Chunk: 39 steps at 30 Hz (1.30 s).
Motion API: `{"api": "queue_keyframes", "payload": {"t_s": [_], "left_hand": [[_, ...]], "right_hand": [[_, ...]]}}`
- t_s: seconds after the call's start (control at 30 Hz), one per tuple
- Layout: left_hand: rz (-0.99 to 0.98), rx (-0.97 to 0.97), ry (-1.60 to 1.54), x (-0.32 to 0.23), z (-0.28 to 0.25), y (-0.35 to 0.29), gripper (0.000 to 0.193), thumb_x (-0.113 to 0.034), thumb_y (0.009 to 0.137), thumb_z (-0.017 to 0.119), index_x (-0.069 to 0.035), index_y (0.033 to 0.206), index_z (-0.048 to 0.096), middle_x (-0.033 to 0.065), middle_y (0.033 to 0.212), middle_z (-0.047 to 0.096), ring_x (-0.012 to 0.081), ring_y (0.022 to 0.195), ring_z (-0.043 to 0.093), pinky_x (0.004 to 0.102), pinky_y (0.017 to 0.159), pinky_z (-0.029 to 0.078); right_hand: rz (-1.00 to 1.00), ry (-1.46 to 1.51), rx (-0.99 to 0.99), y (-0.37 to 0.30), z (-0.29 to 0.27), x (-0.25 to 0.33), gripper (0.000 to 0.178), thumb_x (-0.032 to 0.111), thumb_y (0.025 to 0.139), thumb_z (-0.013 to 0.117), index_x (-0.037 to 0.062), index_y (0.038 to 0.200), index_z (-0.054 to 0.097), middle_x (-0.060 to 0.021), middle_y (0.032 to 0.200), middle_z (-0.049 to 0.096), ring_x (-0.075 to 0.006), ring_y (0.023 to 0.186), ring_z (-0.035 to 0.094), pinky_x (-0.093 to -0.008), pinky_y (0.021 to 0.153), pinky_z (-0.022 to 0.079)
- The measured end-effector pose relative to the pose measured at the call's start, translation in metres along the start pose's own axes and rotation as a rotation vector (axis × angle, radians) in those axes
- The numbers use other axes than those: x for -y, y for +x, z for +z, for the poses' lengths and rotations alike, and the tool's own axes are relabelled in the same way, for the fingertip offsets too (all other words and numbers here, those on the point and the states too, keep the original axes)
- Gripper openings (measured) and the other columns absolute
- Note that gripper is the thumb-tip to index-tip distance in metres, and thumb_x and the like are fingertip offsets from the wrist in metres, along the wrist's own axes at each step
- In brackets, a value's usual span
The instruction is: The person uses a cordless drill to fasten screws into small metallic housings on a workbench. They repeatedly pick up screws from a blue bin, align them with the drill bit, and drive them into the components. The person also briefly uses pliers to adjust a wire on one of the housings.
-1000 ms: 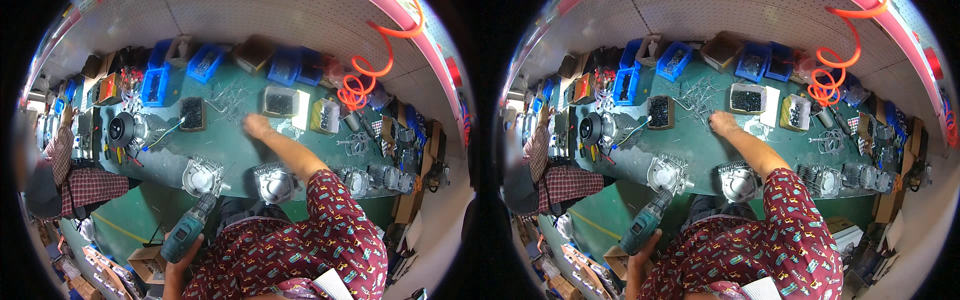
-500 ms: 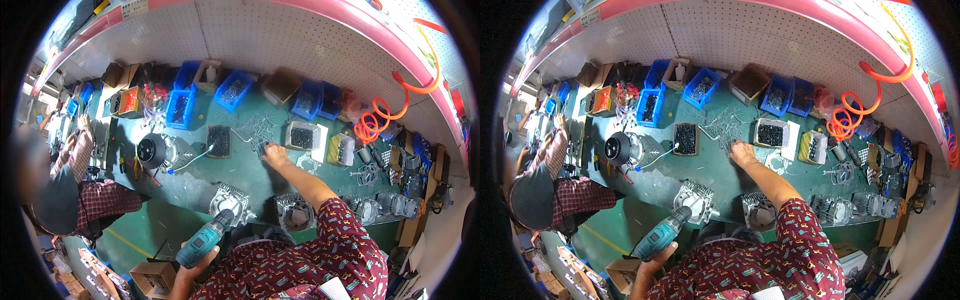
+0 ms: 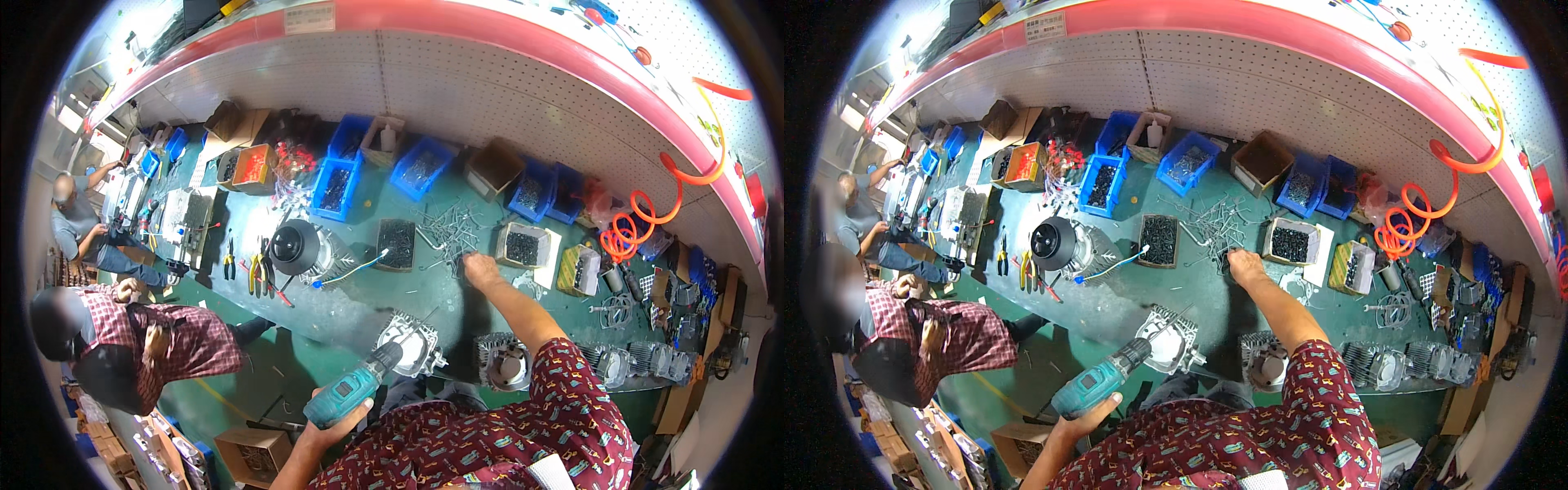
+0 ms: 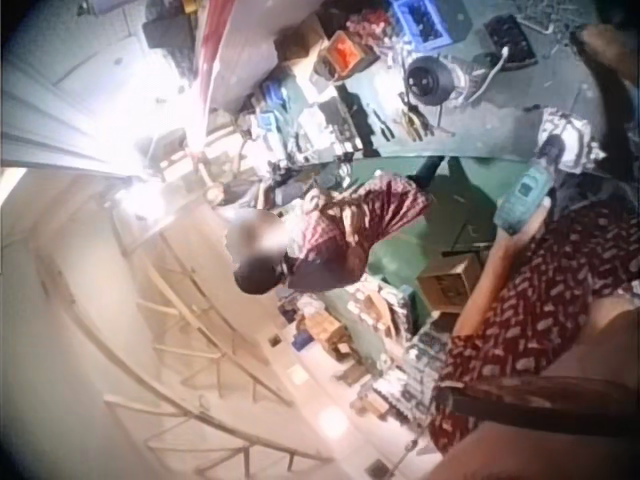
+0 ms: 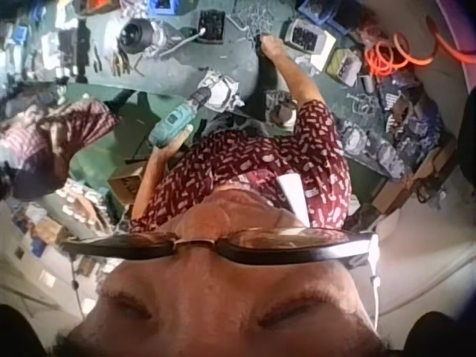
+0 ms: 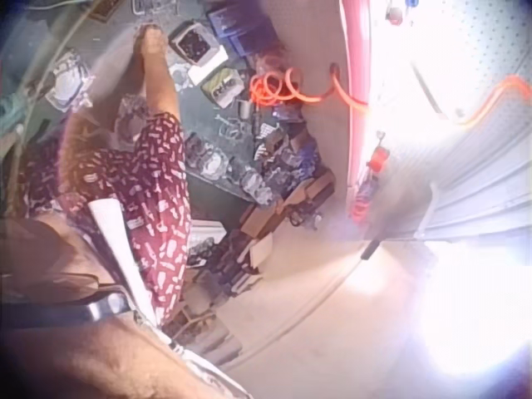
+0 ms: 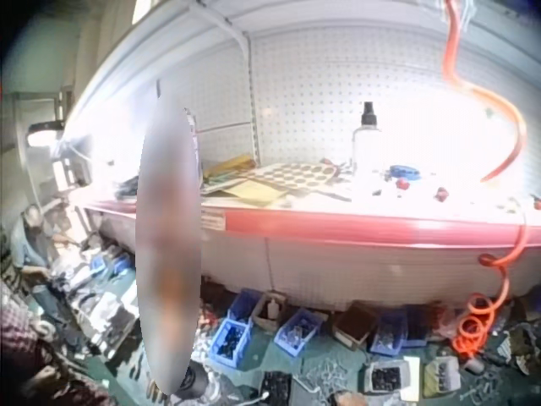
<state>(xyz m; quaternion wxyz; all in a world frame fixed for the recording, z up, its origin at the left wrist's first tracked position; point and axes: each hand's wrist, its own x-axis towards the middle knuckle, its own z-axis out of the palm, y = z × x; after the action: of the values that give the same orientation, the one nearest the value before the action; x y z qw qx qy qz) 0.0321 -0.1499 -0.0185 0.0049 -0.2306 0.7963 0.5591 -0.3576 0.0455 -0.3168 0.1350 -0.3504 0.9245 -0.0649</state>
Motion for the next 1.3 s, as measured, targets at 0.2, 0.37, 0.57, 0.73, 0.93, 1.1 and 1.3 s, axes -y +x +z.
{"api": "queue_keyframes", "payload": {"t_s": [0.2,0.37,0.57,0.73,0.93,1.1,1.3], "left_hand": [[-0.139,0.022,-0.058,0.010,-0.012,0.001,0.027,-0.021,0.088,0.079,-0.004,0.105,0.069,0.0049,0.090,0.071,0.0151,0.080,0.064,0.0337,0.073,0.053],[0.064,0.013,0.036,0.034,-0.016,0.012,0.037,-0.030,0.095,0.070,-0.001,0.117,0.064,0.0084,0.090,0.068,0.0208,0.082,0.063,0.0354,0.079,0.052],[0.122,-0.043,-0.233,0.022,-0.002,0.027,0.029,-0.031,0.096,0.069,-0.002,0.092,0.067,0.0053,0.076,0.066,0.0185,0.070,0.062,0.0342,0.067,0.051],[0.159,-0.065,-0.274,0.009,0.009,0.014,0.027,-0.027,0.097,0.069,-0.001,0.097,0.066,0.0051,0.078,0.066,0.0166,0.071,0.061,0.0328,0.067,0.051],[0.130,-0.110,-0.239,-0.003,0.020,-0.016,0.029,-0.028,0.095,0.071,0.000,0.101,0.067,0.0051,0.079,0.067,0.0162,0.072,0.062,0.0328,0.068,0.052],[0.216,-0.205,0.073,-0.001,0.013,-0.037,0.023,-0.024,0.091,0.075,-0.002,0.095,0.068,0.0060,0.082,0.068,0.0159,0.071,0.061,0.0338,0.067,0.051],[0.128,-0.156,-0.173,0.023,-0.007,-0.038,0.027,-0.023,0.091,0.075,-0.001,0.102,0.066,0.0052,0.084,0.069,0.0155,0.072,0.064,0.0327,0.071,0.053]], "right_hand": [[0.056,0.459,-0.197,-0.015,-0.032,-0.003,0.020,0.010,0.085,0.067,-0.0015,0.101,0.069,-0.0200,0.094,0.072,-0.0351,0.088,0.072,-0.0440,0.078,0.059],[0.354,1.925,0.000,-0.069,-0.144,0.081,0.012,0.003,0.095,0.064,0.0001,0.106,0.063,-0.0143,0.101,0.072,-0.0209,0.084,0.071,-0.0333,0.074,0.063],[0.298,2.150,-0.057,-0.113,-0.181,0.115,0.016,0.001,0.092,0.068,0.0024,0.107,0.065,-0.0137,0.104,0.072,-0.0224,0.091,0.072,-0.0354,0.079,0.063],[0.229,2.260,-0.038,-0.131,-0.186,0.113,0.018,0.002,0.092,0.069,0.0029,0.110,0.065,-0.0131,0.104,0.072,-0.0235,0.094,0.072,-0.0364,0.082,0.062],[0.148,2.257,0.027,-0.144,-0.190,0.110,0.019,0.003,0.092,0.069,0.0009,0.111,0.065,-0.0135,0.104,0.071,-0.0251,0.093,0.072,-0.0365,0.083,0.062],[0.065,2.152,0.169,-0.149,-0.195,0.112,0.019,0.004,0.091,0.072,0.0001,0.109,0.066,-0.0130,0.100,0.071,-0.0226,0.090,0.071,-0.0347,0.081,0.062],[-0.100,2.077,0.099,-0.142,-0.212,0.142,0.028,0.004,0.093,0.069,-0.0028,0.118,0.060,-0.0165,0.107,0.071,-0.0236,0.091,0.072,-0.0349,0.080,0.062]]}}
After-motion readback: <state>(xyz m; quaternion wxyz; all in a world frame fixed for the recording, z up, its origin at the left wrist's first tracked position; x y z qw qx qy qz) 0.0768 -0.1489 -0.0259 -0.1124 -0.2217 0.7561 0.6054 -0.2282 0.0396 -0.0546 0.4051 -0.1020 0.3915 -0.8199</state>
